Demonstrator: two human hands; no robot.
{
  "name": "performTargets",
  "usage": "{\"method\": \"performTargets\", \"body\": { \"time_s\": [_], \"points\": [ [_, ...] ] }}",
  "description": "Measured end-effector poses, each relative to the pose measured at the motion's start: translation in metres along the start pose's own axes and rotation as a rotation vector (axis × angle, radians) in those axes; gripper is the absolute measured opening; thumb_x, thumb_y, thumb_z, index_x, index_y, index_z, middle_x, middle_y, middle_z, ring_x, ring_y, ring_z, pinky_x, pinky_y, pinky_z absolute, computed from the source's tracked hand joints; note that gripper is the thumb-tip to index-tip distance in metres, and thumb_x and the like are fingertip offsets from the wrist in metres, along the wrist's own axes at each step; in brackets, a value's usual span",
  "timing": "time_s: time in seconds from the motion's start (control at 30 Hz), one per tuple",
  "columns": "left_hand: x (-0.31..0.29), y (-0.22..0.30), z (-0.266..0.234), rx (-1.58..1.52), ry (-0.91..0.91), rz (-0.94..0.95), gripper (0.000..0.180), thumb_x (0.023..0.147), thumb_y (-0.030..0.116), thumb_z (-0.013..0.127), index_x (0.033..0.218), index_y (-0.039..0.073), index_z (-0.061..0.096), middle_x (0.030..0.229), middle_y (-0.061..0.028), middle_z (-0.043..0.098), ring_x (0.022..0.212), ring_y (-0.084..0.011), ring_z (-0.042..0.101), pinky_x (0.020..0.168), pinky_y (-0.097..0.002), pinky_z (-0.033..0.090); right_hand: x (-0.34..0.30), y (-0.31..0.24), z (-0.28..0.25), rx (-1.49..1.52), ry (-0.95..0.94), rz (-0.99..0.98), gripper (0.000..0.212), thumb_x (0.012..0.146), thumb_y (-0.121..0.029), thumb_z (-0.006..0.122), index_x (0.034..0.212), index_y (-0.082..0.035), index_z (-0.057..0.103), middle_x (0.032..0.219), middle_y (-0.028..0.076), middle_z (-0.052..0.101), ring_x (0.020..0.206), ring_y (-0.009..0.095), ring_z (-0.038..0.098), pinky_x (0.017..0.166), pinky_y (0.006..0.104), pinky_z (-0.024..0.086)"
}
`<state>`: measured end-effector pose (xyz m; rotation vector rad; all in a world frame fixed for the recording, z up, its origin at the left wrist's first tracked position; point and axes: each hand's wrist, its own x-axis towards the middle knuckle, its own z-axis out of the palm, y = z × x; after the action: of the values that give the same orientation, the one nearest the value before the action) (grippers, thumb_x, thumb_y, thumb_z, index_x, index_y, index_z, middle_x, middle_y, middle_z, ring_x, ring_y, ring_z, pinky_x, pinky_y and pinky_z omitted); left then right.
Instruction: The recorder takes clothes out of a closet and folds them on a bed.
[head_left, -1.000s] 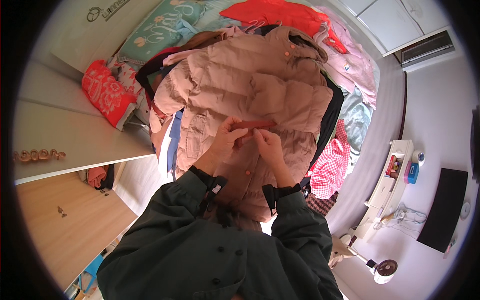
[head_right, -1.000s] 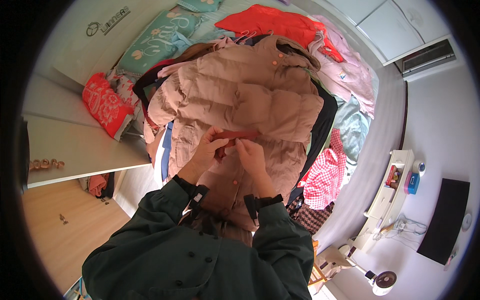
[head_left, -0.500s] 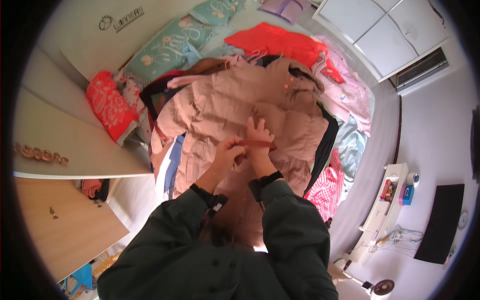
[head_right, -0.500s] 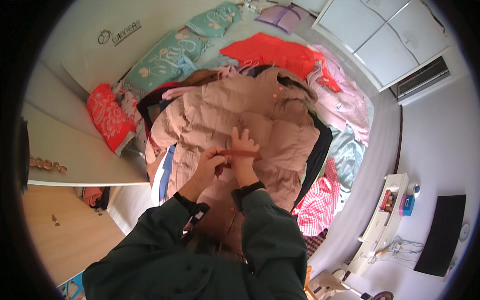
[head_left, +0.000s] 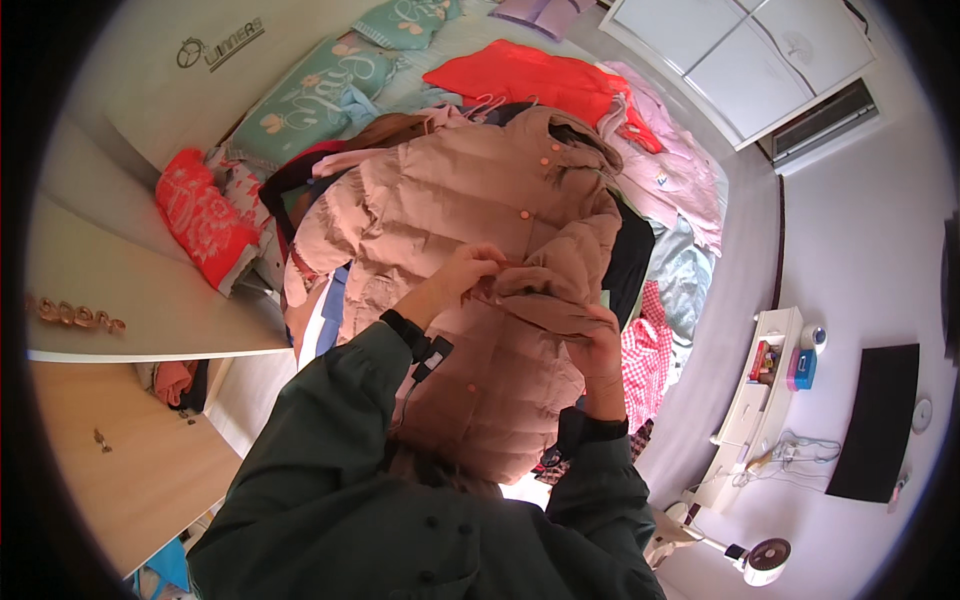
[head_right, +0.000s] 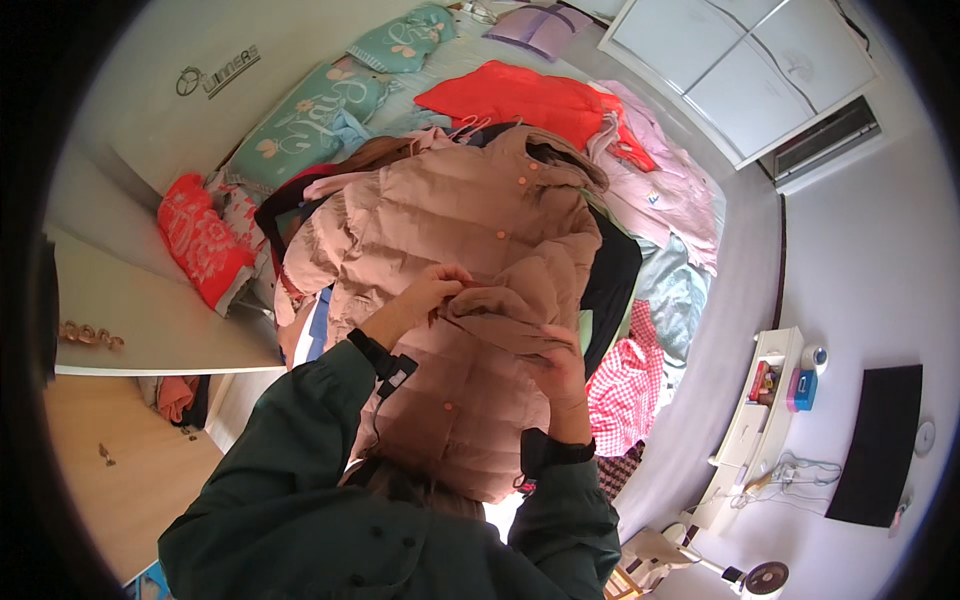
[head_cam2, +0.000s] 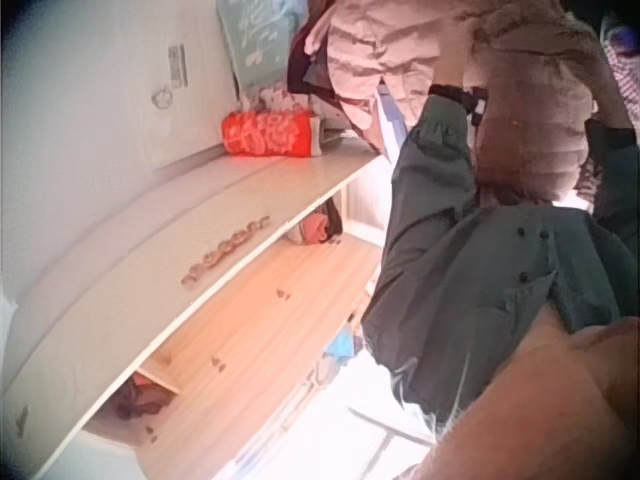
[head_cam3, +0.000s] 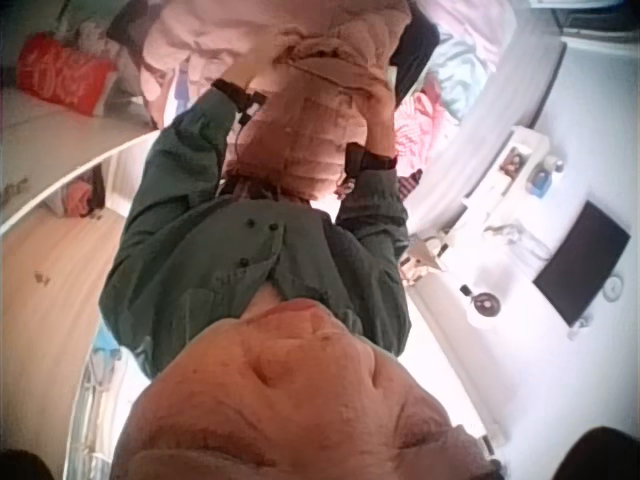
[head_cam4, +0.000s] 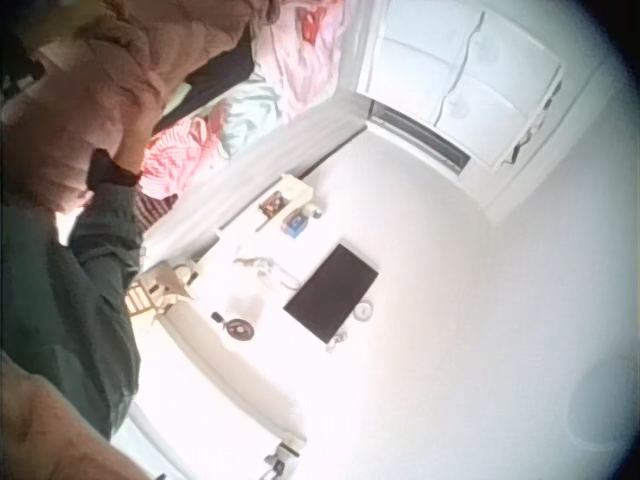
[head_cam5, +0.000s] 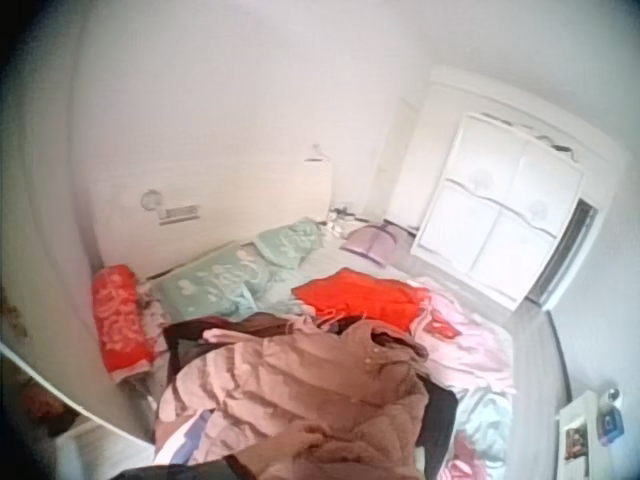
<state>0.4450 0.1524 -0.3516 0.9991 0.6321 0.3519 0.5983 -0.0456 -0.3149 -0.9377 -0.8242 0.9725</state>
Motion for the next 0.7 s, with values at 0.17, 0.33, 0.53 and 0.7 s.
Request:
{"method": "performTargets", "body": {
  "time_s": [0.17,0.33,0.53,0.7],
  "points": [
    [0.013,-0.016,0.027,-0.217,-0.076,0.149,0.021,0.086,0.016,0.054,0.104,0.006,0.052,0.092,-0.0063,0.054,0.073,-0.0145,0.058,0.068,-0.0311,0.052,-0.029,0.006,-0.011,-0.042,-0.106,0.211,0.036,0.071,0.010,0.051,0.105,-0.002,0.056,0.104,0.014,0.059,0.100,0.028,0.056,0.089,0.0375,0.044],
    [-0.027,0.005,-0.005,-0.118,-0.170,-0.270,0.032,0.086,0.018,0.053,0.115,0.005,0.046,0.109,-0.0120,0.047,0.097,-0.0231,0.054,0.084,-0.0337,0.047,-0.025,0.002,0.047,-0.855,-0.128,-0.190,0.030,0.069,0.001,0.059,0.099,0.000,0.057,0.088,0.018,0.060,0.084,0.033,0.056,0.071,0.0356,0.044],
    [-0.069,-0.023,-0.016,0.262,-0.097,-0.095,0.041,0.078,0.007,0.056,0.118,0.008,0.048,0.119,-0.0177,0.047,0.095,-0.0280,0.054,0.076,-0.0339,0.046,-0.031,0.009,0.068,-0.695,-0.214,0.306,0.025,0.079,-0.012,0.056,0.101,0.000,0.055,0.093,0.019,0.058,0.087,0.035,0.055,0.071,0.0389,0.044],
    [-0.084,-0.016,-0.019,0.437,0.049,0.184,0.037,0.079,0.009,0.057,0.115,0.007,0.051,0.108,-0.0156,0.053,0.080,-0.0230,0.055,0.066,-0.0296,0.044,-0.018,0.064,0.028,-1.297,-0.054,0.337,0.033,0.080,-0.022,0.055,0.103,0.001,0.054,0.107,0.026,0.054,0.100,0.041,0.051,0.085,0.0441,0.042]
  ]
}}
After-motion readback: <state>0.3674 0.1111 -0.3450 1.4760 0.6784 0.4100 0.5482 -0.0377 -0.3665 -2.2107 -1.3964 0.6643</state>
